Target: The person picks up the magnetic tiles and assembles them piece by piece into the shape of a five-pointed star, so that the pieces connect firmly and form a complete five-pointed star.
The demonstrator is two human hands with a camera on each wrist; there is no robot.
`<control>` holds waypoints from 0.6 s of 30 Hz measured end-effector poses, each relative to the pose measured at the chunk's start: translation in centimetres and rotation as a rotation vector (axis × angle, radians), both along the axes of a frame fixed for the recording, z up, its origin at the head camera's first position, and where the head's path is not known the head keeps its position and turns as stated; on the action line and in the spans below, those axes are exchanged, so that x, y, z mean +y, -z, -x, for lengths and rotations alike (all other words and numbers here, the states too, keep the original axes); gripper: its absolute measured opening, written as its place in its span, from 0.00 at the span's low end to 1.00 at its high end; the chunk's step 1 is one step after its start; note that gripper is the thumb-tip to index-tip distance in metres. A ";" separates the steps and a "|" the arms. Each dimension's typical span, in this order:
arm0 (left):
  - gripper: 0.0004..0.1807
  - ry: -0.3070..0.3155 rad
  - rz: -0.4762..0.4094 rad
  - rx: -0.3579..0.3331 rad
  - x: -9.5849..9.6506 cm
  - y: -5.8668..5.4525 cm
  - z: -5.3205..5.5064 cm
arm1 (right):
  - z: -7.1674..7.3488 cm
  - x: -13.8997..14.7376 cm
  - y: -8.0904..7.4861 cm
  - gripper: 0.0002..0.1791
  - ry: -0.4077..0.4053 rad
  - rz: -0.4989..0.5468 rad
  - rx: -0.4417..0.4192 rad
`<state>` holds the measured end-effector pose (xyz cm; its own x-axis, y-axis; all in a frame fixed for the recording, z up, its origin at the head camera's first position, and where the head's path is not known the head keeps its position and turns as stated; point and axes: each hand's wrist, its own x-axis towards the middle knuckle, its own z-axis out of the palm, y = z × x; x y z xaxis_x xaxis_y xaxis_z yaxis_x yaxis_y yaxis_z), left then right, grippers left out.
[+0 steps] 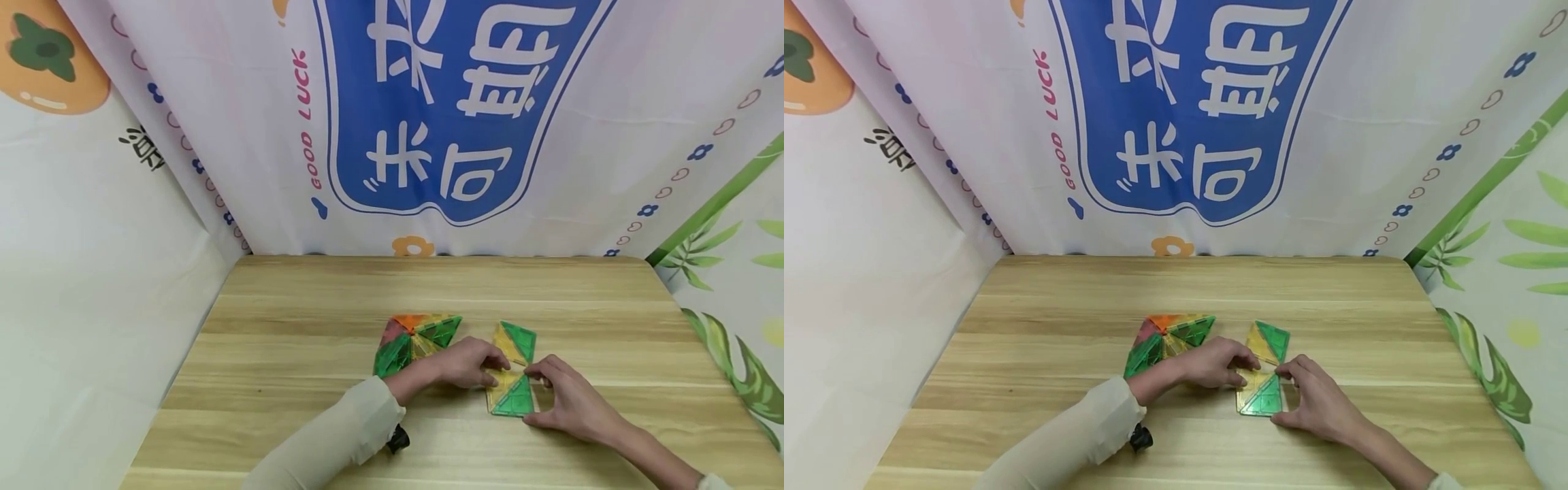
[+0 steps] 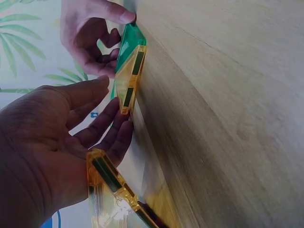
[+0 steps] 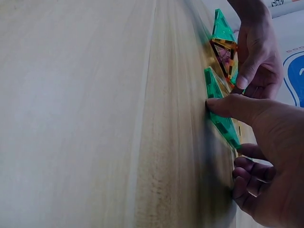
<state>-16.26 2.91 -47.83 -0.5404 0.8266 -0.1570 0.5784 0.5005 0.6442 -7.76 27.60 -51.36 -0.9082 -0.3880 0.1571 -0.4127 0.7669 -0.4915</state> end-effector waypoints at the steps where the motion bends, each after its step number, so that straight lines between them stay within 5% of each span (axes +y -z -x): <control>1: 0.17 -0.007 -0.002 -0.005 0.0 0.0 0.0 | 0.0 0.0 0.1 0.40 -0.006 0.005 0.009; 18: 0.15 -0.096 -0.113 -0.167 -0.2 0.4 0.5 | 0.4 0.1 1.1 0.36 -0.101 0.138 0.075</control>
<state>-16.78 2.67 -48.21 -0.5915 0.7902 -0.1604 0.4122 0.4673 0.7822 -8.20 27.73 -52.49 -0.8495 -0.4467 0.2806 -0.5234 0.6472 -0.5543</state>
